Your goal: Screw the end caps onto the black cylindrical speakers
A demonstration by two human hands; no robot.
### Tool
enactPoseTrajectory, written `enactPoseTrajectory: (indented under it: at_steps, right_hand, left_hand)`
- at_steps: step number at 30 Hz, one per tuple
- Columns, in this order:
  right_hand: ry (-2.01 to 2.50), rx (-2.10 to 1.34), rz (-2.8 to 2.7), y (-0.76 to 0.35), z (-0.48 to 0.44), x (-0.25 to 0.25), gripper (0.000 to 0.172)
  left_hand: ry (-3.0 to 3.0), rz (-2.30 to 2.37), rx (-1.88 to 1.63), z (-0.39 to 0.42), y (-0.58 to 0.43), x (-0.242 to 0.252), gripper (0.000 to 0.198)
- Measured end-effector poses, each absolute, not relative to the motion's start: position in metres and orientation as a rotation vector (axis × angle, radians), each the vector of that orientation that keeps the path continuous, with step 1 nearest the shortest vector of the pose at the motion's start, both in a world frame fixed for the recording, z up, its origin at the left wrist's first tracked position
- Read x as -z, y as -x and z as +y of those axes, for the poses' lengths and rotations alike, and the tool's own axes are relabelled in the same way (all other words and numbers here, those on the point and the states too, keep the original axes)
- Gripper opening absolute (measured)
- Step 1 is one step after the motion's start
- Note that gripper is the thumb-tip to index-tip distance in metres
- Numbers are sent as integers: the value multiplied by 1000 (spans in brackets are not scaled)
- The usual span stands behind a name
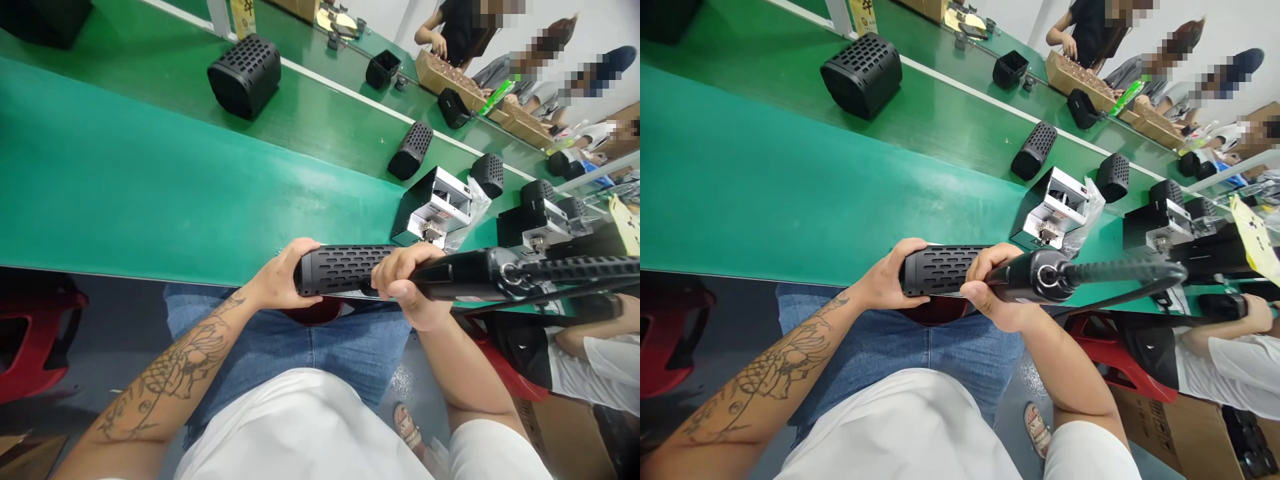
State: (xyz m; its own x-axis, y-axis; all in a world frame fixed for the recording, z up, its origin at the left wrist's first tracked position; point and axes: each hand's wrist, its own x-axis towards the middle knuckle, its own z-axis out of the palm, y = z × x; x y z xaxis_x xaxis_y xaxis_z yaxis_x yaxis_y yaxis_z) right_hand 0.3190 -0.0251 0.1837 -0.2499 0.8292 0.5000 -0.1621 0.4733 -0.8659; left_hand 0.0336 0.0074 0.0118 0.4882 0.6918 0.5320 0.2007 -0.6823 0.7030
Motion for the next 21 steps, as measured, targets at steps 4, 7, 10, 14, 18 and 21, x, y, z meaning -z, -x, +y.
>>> enactPoseTrajectory:
  at_steps: [4, 7, 10, 14, 18, 21]
  right_hand:
    - [575, -997, -1515, -320, -28, -180, 36]
    - [629, -832, -1403, -339, -20, -192, 42]
    - [781, -472, -1223, -379, 9, -205, 45]
    - [936, -97, -1114, -439, 61, -198, 44]
    - [953, -143, -1182, -472, 86, -173, 49]
    - [964, -257, -1167, -477, 83, -163, 47]
  left_hand:
    - [-2206, 720, -1154, 8, -32, -12, 129]
    - [-2214, 728, -1178, 8, -32, -11, 127]
    - [-2212, 732, -1184, 7, -31, -10, 128]
    - [-2222, 774, -1156, 7, -31, -9, 133]
    - [-2225, 790, -1155, 6, -31, -7, 136]
    - [-2220, 799, -1152, 6, -31, -7, 134]
